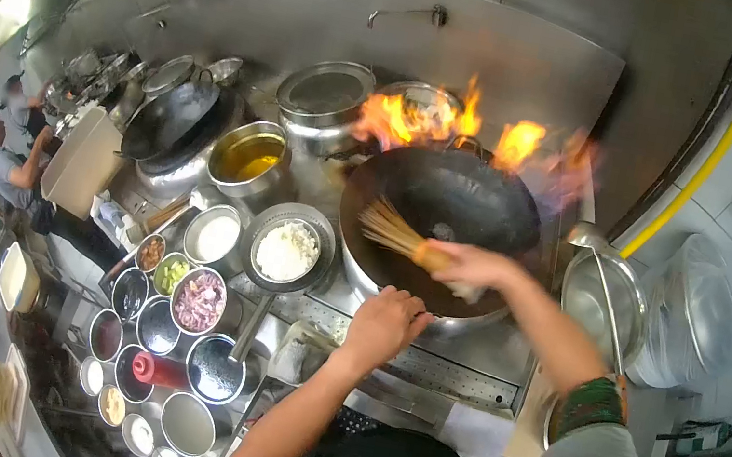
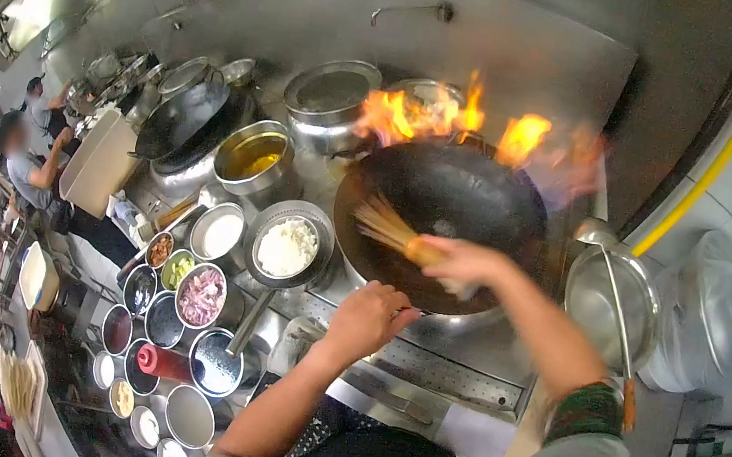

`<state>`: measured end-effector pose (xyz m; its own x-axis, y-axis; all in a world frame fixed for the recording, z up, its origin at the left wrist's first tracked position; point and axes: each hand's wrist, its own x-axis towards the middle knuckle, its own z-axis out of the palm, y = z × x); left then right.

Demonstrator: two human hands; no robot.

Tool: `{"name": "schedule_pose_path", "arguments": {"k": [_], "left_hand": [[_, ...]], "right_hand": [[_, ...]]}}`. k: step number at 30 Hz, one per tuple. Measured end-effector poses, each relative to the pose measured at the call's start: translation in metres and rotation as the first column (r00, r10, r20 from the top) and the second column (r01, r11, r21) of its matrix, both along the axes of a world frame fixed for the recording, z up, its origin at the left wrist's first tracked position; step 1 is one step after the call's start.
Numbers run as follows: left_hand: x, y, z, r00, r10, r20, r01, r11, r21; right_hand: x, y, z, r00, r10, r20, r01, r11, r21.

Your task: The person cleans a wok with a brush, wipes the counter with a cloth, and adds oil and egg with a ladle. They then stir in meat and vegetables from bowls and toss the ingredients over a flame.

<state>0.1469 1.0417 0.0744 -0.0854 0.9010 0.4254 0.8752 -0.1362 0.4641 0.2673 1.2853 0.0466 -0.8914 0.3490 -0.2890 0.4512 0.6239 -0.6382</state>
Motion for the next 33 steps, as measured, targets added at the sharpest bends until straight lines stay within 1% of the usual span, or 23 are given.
{"name": "schedule_pose_path", "arguments": {"k": [1,3,5,8,9,10,11,12,13,15,16,17,19,21,22,24,26,27,29,30,31,32,33], "left_hand": [[0.003,-0.003,-0.005,1.000,0.011,0.018,-0.011,1.000,0.002],[0.005,0.000,-0.009,0.999,0.019,0.042,-0.020,0.999,0.039],[0.002,0.000,-0.015,0.999,0.011,0.033,-0.012,0.999,0.041],[0.009,0.008,-0.019,0.999,0.006,0.036,-0.008,0.998,0.055],[0.009,0.009,-0.019,1.000,-0.004,0.022,0.003,0.999,0.047],[0.008,0.010,-0.018,1.000,-0.014,0.005,0.014,0.999,0.038],[0.008,0.012,-0.019,1.000,-0.018,0.020,0.017,1.000,0.022],[0.007,0.013,-0.020,0.999,-0.014,0.035,0.014,1.000,0.008],[0.006,0.013,-0.022,0.999,-0.005,0.053,0.006,1.000,-0.010],[0.005,0.010,-0.024,0.998,-0.011,0.068,0.012,1.000,-0.011],[0.003,0.008,-0.024,0.997,-0.019,0.071,0.020,1.000,-0.008],[0.000,0.011,-0.023,0.997,-0.025,0.073,0.025,1.000,-0.001],[-0.004,0.010,-0.024,0.996,-0.031,0.082,0.032,1.000,0.000],[-0.005,0.010,-0.023,0.996,-0.026,0.086,0.026,1.000,-0.001],[-0.004,0.008,-0.024,0.996,-0.030,0.086,0.031,0.999,-0.013],[-0.004,0.008,-0.025,0.996,-0.048,0.081,0.051,0.998,-0.032],[-0.005,0.012,-0.024,0.995,-0.052,0.081,0.055,0.998,-0.031],[-0.005,0.011,-0.025,0.995,-0.046,0.088,0.049,0.998,-0.031],[-0.002,0.007,-0.028,0.994,-0.035,0.104,0.038,0.999,-0.035],[-0.001,0.004,-0.028,0.994,-0.033,0.108,0.038,0.999,-0.039],[-0.004,0.007,-0.024,0.994,-0.031,0.103,0.033,0.999,-0.024],[-0.007,0.009,-0.024,0.994,-0.039,0.098,0.040,0.999,-0.011],[-0.008,0.006,-0.028,0.994,-0.047,0.096,0.048,0.999,-0.005]], "right_hand": [[0.019,0.008,0.031,0.995,0.014,0.098,0.006,0.978,-0.207],[0.044,0.008,0.085,0.907,-0.311,0.284,0.191,0.905,0.381],[0.050,0.030,0.049,0.646,-0.752,-0.133,0.626,0.423,0.655],[0.019,0.050,0.004,0.604,-0.784,-0.143,0.727,0.469,0.502],[-0.003,0.028,0.003,0.688,-0.725,-0.019,0.620,0.574,0.534],[-0.022,0.007,-0.006,0.752,-0.651,0.100,0.573,0.722,0.387],[-0.036,-0.022,-0.005,0.858,-0.509,0.072,0.457,0.819,0.347],[-0.037,-0.036,-0.008,0.945,-0.319,-0.072,0.326,0.915,0.236],[-0.031,-0.045,0.019,0.965,-0.261,-0.009,0.258,0.959,-0.117],[0.011,-0.015,0.051,0.959,-0.228,0.166,0.278,0.868,-0.412],[0.040,0.010,0.051,0.957,-0.226,0.180,0.238,0.970,-0.046],[0.055,0.032,0.050,0.955,-0.227,0.191,0.153,0.928,0.340],[0.054,0.031,0.040,0.653,-0.744,-0.140,0.560,0.350,0.751],[0.028,0.037,0.025,0.548,-0.818,-0.176,0.671,0.304,0.676],[0.006,0.028,0.022,0.549,-0.833,-0.067,0.706,0.420,0.570],[-0.035,-0.023,0.016,0.765,-0.638,0.089,0.531,0.704,0.471],[-0.059,-0.056,0.012,0.911,-0.412,0.008,0.403,0.896,0.188],[-0.052,-0.038,-0.020,0.944,-0.273,-0.186,0.286,0.957,0.046],[-0.012,-0.031,0.052,0.934,-0.319,0.158,0.356,0.860,-0.366],[0.016,0.006,0.040,0.950,-0.244,0.197,0.237,0.970,0.055],[0.035,0.040,0.031,0.949,-0.190,0.253,0.050,0.880,0.473],[0.040,0.044,0.035,0.826,-0.558,0.076,0.396,0.672,0.626],[0.043,0.043,0.036,0.568,-0.810,-0.147,0.653,0.334,0.680]]}}
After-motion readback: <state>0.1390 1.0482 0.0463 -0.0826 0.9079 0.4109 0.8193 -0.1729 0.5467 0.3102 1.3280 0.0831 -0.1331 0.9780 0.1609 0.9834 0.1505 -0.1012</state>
